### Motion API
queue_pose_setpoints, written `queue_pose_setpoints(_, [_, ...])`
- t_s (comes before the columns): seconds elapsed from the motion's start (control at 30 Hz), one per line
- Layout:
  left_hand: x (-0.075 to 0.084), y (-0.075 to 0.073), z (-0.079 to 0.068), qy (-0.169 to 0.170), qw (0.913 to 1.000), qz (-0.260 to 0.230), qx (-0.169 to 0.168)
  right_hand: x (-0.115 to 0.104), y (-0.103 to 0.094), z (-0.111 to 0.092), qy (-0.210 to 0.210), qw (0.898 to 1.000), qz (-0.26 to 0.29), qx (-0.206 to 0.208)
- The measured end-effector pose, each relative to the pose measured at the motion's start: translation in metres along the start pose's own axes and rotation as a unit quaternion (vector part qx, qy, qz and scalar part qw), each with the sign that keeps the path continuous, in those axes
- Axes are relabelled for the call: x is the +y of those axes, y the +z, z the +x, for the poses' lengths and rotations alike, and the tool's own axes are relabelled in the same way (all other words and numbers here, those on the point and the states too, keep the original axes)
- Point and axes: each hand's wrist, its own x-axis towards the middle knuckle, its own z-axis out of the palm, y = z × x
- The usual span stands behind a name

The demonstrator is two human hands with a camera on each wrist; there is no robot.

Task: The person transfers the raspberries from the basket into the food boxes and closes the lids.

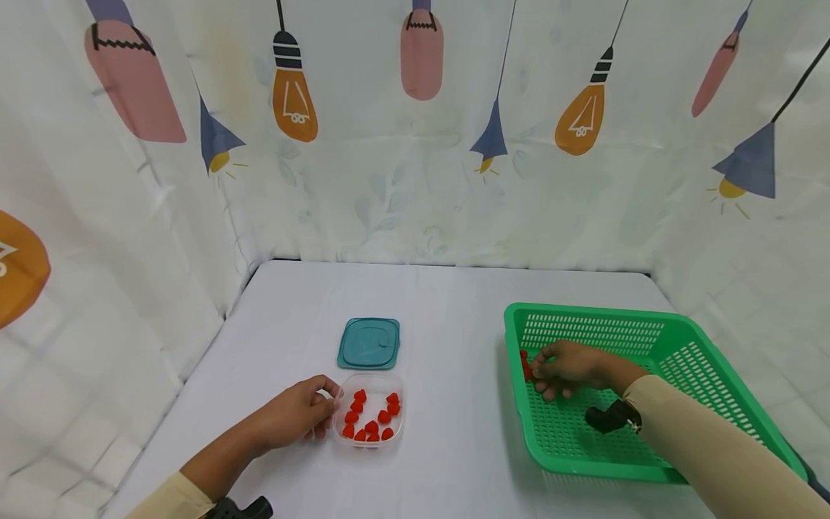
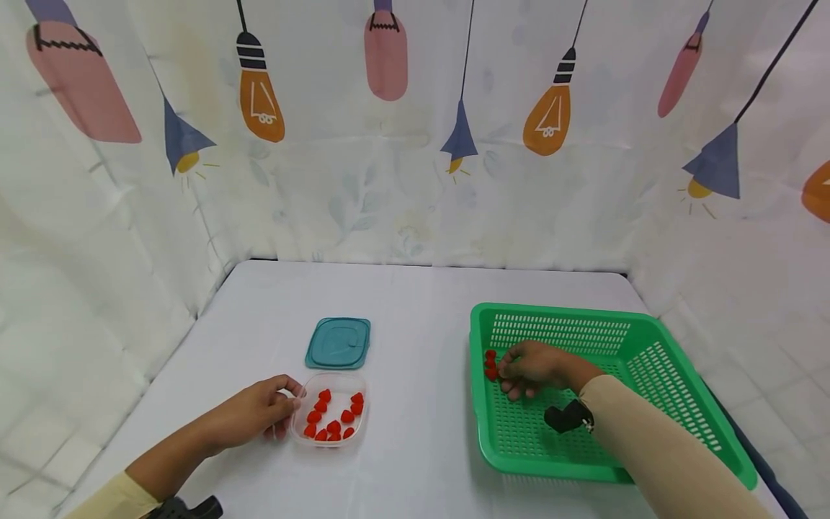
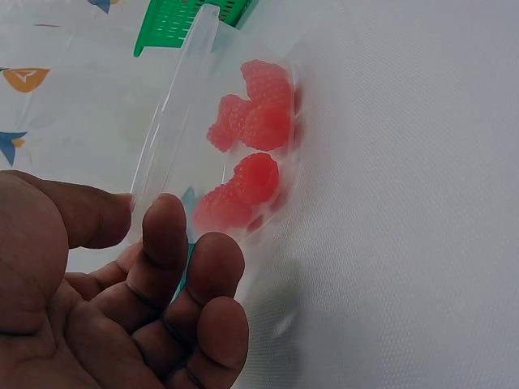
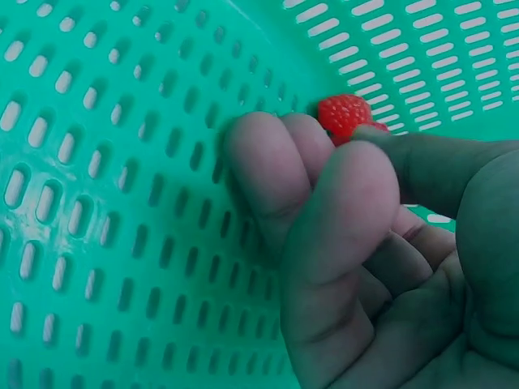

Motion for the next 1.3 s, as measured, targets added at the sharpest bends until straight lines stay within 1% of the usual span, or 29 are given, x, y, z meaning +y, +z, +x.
queue_pose_setpoints(0.13, [-0.001, -0.001, -0.002, 0.005, 1.0, 0.0, -0.003, -0.003, -0.002, -0.001, 0.011, 1.0, -0.014, 0.02])
queue_pose_setpoints(0.23, [-0.001, -0.001, -0.002, 0.008, 0.9999, 0.004, -0.004, -0.006, -0.006, -0.002, 0.008, 1.0, -0.013, 0.024])
queue_pose_setpoints(0.5, [-0.002, -0.002, -0.002, 0.011, 0.9999, 0.007, -0.005, -0.022, -0.016, -0.006, -0.019, 1.0, -0.006, 0.017])
queue_pose_setpoints(0.73, [-0.005, -0.001, -0.001, 0.005, 1.0, 0.004, -0.002, -0.042, -0.027, -0.012, -0.023, 0.999, 0.013, 0.021])
queue_pose_setpoints(0.83, [-0.006, -0.001, 0.0, 0.006, 1.0, 0.002, -0.002, -0.049, -0.03, -0.016, -0.027, 0.999, 0.013, 0.02])
queue_pose_setpoints(1.17, [-0.004, 0.0, 0.0, 0.007, 1.0, 0.006, 0.001, -0.074, -0.034, -0.028, -0.053, 0.998, 0.003, 0.012])
queue_pose_setpoints(1.3, [-0.004, 0.0, 0.001, 0.003, 1.0, 0.007, 0.003, -0.087, -0.034, -0.03, -0.056, 0.998, 0.006, 0.004])
